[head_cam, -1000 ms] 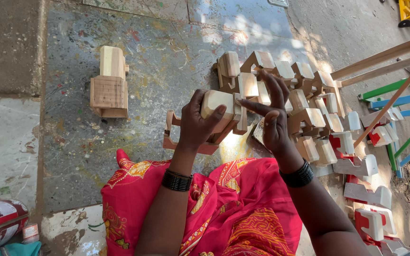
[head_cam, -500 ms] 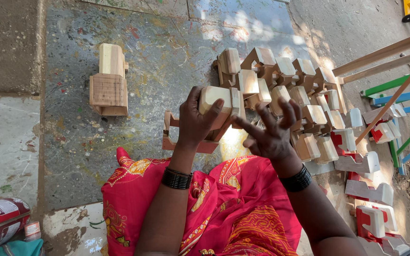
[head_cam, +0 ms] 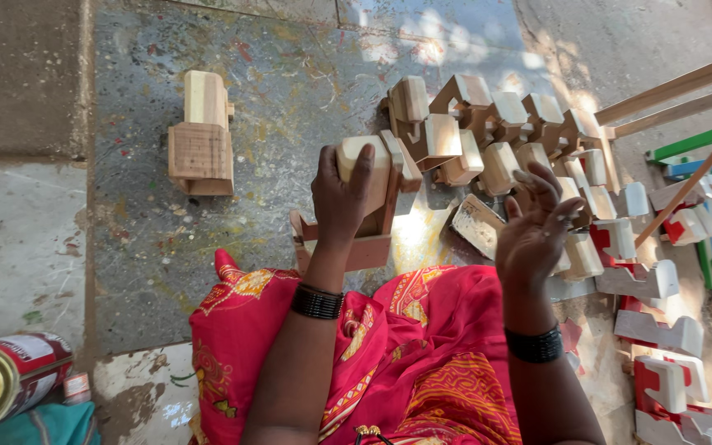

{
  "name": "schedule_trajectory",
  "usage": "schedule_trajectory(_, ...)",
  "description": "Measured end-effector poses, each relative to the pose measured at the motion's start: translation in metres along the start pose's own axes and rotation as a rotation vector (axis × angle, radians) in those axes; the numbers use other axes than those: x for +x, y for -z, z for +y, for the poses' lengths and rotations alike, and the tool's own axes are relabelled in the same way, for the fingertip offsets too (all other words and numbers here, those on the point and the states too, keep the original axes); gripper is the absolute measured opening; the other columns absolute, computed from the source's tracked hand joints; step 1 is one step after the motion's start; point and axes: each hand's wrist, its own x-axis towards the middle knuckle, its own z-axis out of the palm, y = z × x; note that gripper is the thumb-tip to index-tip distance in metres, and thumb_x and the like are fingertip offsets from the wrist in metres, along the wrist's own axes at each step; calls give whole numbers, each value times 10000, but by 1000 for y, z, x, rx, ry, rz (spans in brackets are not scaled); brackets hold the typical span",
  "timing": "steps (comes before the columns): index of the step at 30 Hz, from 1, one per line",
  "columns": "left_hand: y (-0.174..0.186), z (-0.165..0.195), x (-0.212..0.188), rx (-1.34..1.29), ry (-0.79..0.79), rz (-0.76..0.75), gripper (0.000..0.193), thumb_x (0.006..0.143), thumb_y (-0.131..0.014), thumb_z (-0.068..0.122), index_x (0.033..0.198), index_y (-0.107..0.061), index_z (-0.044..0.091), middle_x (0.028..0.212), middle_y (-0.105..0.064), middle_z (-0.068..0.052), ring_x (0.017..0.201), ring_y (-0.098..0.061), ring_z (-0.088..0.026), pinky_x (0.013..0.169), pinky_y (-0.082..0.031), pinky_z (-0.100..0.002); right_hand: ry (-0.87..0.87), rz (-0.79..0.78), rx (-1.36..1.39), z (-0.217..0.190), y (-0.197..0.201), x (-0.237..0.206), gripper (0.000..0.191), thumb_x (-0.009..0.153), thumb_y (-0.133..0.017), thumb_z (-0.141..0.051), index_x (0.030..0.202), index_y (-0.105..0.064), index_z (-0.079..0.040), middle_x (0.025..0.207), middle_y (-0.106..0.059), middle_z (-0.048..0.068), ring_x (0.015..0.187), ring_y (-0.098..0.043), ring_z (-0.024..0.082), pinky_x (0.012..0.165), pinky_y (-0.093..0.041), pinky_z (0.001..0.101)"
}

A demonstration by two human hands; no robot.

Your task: The person sits on the ground and assembles wooden toy pieces. They take a small tin of glue, apply glue to a wooden toy part with their fingers, press the pieces together to fit them, and set the assembled toy down with other finished pieces.

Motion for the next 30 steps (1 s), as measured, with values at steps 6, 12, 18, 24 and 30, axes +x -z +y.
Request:
schedule_trajectory(6, -6, -40, 9, -10, -35, 77, 426, 968, -680, 471, 1042, -641, 54, 949, -724, -71, 874, -685, -146, 794, -555, -340, -135, 168, -350, 58, 85, 12, 345, 1048, -336, -360, 1259, -540, -179, 1392, -591, -9, 1381, -436, 200, 1118, -216, 522)
schedule_trajectory(12, -10, -84, 5, -328, -11, -77, 385, 1060, -621, 359, 1250, -548, 31, 1134, -575, -45, 1021, -539, -149, 910, -461, -340, -20, -66, -1445, 135, 153, 23, 369, 1109, -475, -338, 1001, -808, -223, 1444, -592, -28, 1419, -485, 244, 1192, -384, 443)
schedule_trajectory(18, -8, -72, -7, -343, -55, -324, 535, 1016, -682, 496, 1236, -590, 17, 1121, -568, -20, 1005, -508, -97, 976, -426, -285, -467, -171, -1424, 172, 166, 40, 536, 1039, -337, -504, 1158, -776, -220, 1627, -305, 44, 1485, -176, 391, 1115, -93, 751)
schedule_trajectory(24, -22, -65, -2, -150, -142, -370, 683, 947, -677, 649, 1186, -606, 13, 1156, -595, -31, 1115, -563, -137, 1040, -466, -307, -772, -380, -1521, 195, 160, 48, 624, 1012, -271, -628, 1374, -636, -275, 1684, -156, 24, 1528, -51, 439, 1147, -6, 743)
schedule_trajectory(30, -23, -59, 1, -172, -65, -482, 770, 867, -711, 714, 1161, -622, 8, 1155, -627, -56, 1088, -608, -153, 989, -504, -321, -728, -485, -1604, 216, 164, 45, 609, 1014, -322, -608, 1343, -655, -219, 1686, -209, 22, 1525, -130, 449, 1115, -78, 766)
